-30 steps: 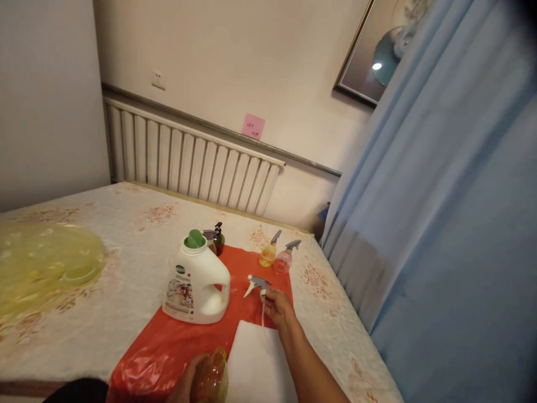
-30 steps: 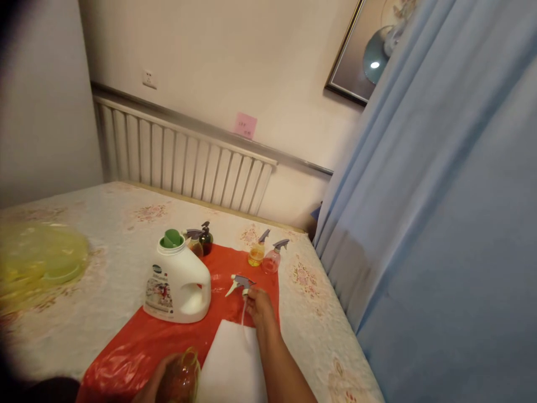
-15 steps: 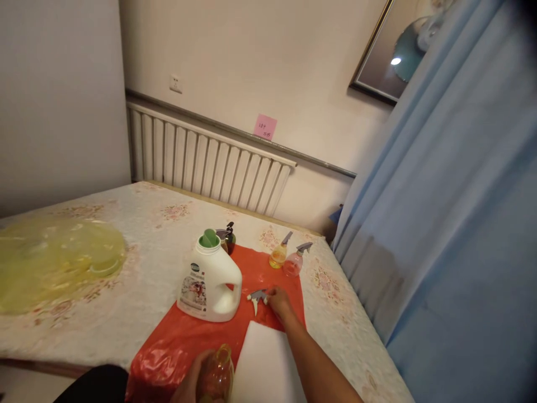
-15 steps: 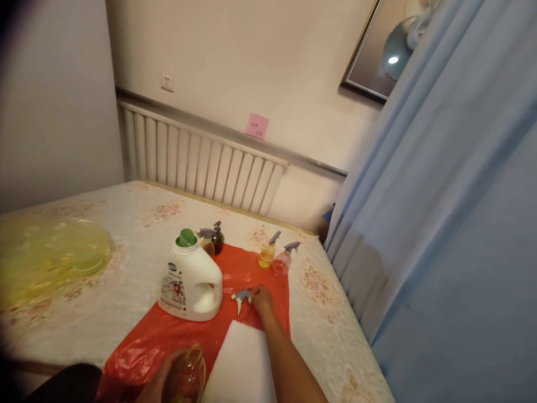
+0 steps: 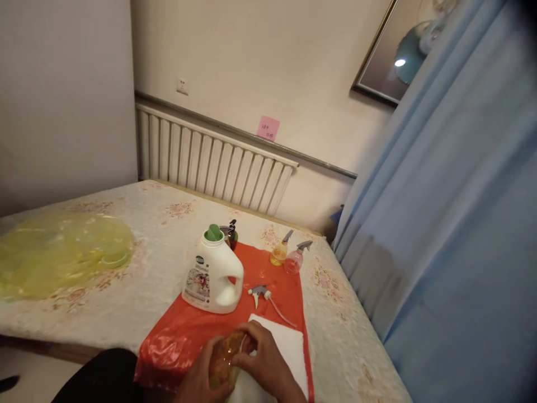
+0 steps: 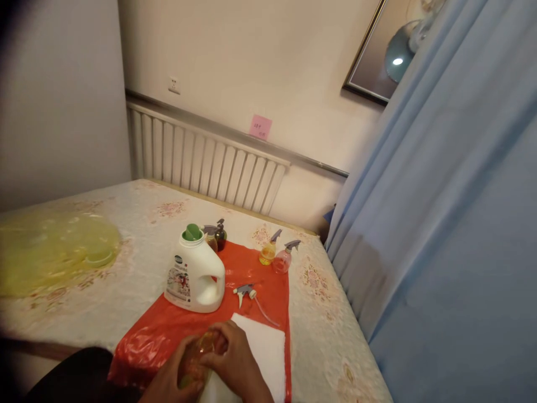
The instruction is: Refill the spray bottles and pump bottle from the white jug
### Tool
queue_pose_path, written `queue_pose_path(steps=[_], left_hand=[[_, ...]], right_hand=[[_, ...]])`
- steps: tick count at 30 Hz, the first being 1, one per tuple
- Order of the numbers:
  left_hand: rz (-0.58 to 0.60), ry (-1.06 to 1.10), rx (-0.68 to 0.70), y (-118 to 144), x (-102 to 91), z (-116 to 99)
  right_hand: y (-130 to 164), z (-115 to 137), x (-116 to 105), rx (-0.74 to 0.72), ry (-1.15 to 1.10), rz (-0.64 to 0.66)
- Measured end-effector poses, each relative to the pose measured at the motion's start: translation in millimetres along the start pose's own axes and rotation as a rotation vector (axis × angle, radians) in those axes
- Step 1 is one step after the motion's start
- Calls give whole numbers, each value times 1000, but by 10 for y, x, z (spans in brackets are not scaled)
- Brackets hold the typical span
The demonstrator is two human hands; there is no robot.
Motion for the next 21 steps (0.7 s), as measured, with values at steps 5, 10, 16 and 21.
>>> queue_pose_path(steps=[5,10,16,21], left_hand=[[60,-31,7,51,13,-30],[152,-18,-25,86,18,14],[169,12,-13,117,-44,-76],[260,117,-5,71,-126,-255]], right_hand=[[104,166,18,-32,141,-28],[59,138,39,-14,152,-43],[-15,184,90,-10,142,-2],[-260,48,1,24,0,-71]])
Point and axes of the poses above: each hand's wrist, its own y-axis away from the middle knuckle, its own x-axis out of the palm, z = x × y, the point moved 5 cm from there along -y, towards the middle knuckle, and after that the axes turned 10 degrees about -x, right-handed, at the moved point
